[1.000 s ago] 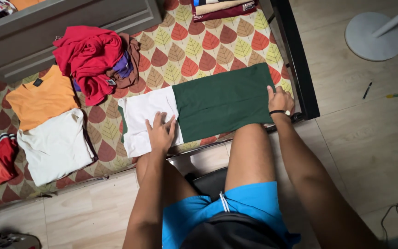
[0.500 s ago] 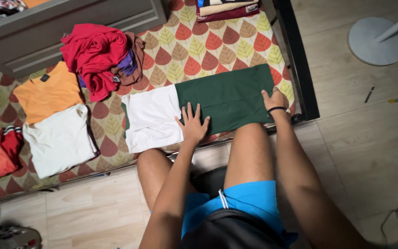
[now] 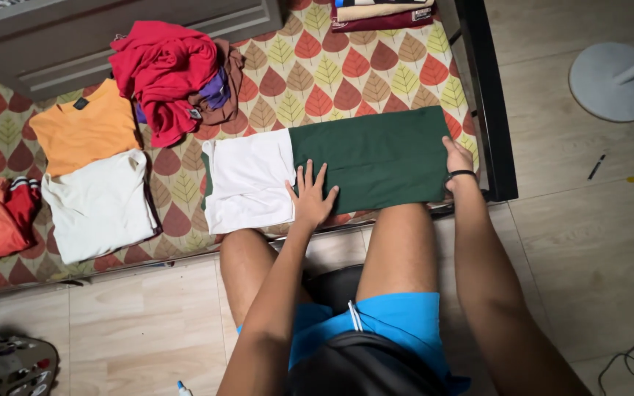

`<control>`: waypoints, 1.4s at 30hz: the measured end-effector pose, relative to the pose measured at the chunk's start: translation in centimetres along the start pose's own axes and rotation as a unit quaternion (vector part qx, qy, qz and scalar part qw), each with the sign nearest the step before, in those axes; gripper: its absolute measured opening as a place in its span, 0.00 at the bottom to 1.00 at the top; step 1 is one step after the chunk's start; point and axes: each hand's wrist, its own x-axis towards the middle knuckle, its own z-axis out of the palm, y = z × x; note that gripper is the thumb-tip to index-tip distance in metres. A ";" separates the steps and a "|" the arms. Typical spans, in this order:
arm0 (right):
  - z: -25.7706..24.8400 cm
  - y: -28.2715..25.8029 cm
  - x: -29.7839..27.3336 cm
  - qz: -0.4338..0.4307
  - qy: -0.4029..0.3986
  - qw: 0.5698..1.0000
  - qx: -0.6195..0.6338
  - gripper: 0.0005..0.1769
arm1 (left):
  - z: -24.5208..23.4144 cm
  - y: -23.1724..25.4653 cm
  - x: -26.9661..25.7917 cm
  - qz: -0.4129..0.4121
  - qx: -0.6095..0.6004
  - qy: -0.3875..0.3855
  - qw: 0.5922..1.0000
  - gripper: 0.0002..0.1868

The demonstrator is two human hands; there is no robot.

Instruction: Folding a sequence of t-shirts and shirts on a bed surface.

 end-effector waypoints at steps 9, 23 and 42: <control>11.2 -1.7 -5.5 -0.230 -0.046 0.966 -0.106 0.22 | -1.9 2.9 0.6 0.002 -0.127 0.109 0.986 0.28; 26.8 5.9 -12.7 -0.238 -0.050 0.893 -0.379 0.21 | -6.0 -4.3 -0.5 0.049 -0.007 0.134 0.990 0.30; 26.4 7.9 -13.6 -0.259 -0.217 0.827 -0.449 0.34 | -3.8 -7.1 -0.2 0.009 -0.023 0.045 0.999 0.31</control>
